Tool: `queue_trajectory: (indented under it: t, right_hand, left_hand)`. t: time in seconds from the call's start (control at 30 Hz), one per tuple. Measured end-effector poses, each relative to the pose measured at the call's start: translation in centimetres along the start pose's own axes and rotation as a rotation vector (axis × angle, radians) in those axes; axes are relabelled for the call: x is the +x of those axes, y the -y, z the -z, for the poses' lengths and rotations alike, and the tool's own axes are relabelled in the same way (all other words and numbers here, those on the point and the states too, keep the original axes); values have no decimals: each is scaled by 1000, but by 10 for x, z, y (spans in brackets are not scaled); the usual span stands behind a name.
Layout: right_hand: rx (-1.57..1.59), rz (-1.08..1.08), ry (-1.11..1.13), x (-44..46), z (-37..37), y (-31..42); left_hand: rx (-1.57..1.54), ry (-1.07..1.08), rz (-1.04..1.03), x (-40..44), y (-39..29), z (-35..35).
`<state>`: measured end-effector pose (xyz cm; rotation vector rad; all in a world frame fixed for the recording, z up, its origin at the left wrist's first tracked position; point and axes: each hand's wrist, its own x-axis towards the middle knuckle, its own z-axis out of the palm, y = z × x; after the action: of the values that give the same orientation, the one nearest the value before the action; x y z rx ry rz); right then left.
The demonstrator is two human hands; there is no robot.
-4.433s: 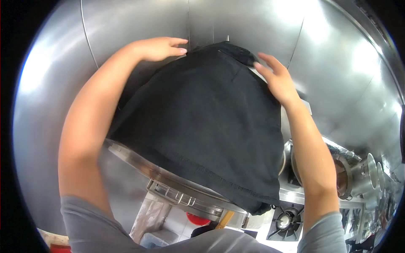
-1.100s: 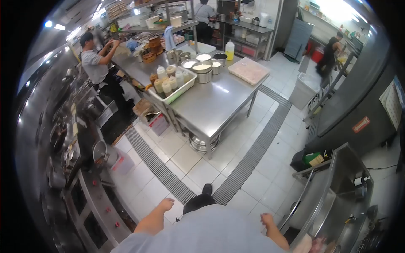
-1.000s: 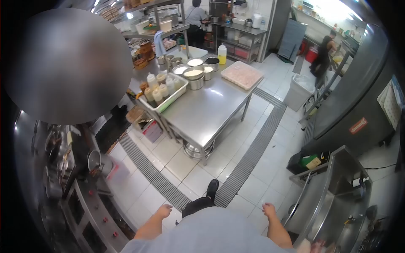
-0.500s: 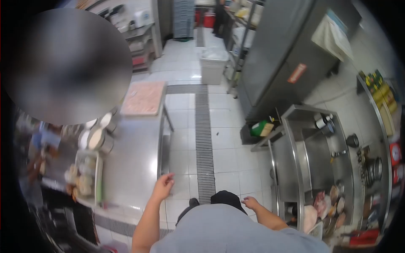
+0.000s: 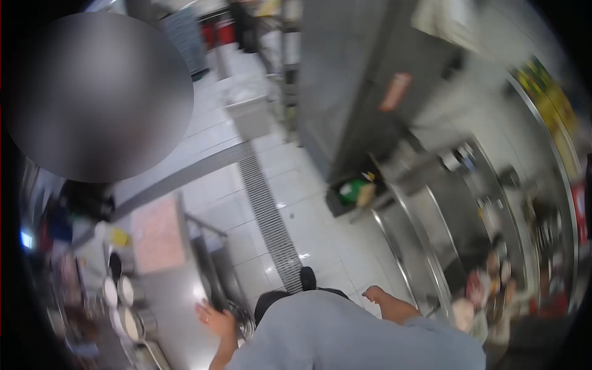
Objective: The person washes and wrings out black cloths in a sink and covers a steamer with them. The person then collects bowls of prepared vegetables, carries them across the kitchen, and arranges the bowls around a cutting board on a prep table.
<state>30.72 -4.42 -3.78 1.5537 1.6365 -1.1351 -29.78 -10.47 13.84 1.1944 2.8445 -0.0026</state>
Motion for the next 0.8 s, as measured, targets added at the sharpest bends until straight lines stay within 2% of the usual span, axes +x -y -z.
queue_trajectory:
  t: [0.07, 0.1, 0.13, 0.17, 0.2, 0.23, 0.3, 0.37, 0.43, 0.47, 0.5, 0.57, 0.6, 0.7, 0.73, 0.77, 0.8]
  right_hand:
    - [295, -115, -82, 42, 67, 30]
    - [215, -80, -67, 70, 95, 41]
    - [358, -67, -150, 104, 117, 50]
    - [505, -52, -227, 133, 145, 65]
    - [562, -44, -213, 124, 190, 104]
    - [488, -9, -190, 127, 227, 128]
    - [551, 49, -187, 150, 285, 179]
    - [491, 142, -178, 196, 326, 195]
    - [521, 205, -189, 220, 374, 218]
    - [555, 207, -175, 221, 396, 230]
    - [470, 242, -223, 264, 410, 213]
    - [609, 129, -153, 223, 460, 279]
    - [610, 158, -160, 230, 474, 291]
    - [619, 262, -166, 272, 496, 281]
    - [105, 573, -189, 270, 507, 292]
    - [-156, 695, -215, 282, 511, 302]
    - [-244, 694, -175, 297, 511, 308]
  left_hand:
    - [-19, -24, 5, 7, -1, 8]
    - [-37, -49, -3, 12, -3, 7]
    - [-49, -46, 82, 15, -4, 7]
    - [-73, -51, 53, 17, -3, 9]
    - [-95, -60, 24, 19, -2, 10]
    - [-101, -60, 108, 24, -1, 8]
    - [-131, -26, 47, 25, 6, 7]
    - [-148, -33, 135, 31, 3, 16]
    - [-280, -144, 142, 38, 5, 10]
    - [-410, -205, 217, 56, 1, 18]
    - [-382, -278, 243, 84, -1, 24]
    - [-372, -395, 265, 161, -8, 38]
    - [-386, -429, 265, 205, -13, 48]
    - [-434, -402, 263, 329, -33, 78]
    - [-435, -380, 276, 365, -37, 79]
    - [-446, -403, 277, 399, -41, 72]
    - [-465, -422, 273, 427, -44, 67]
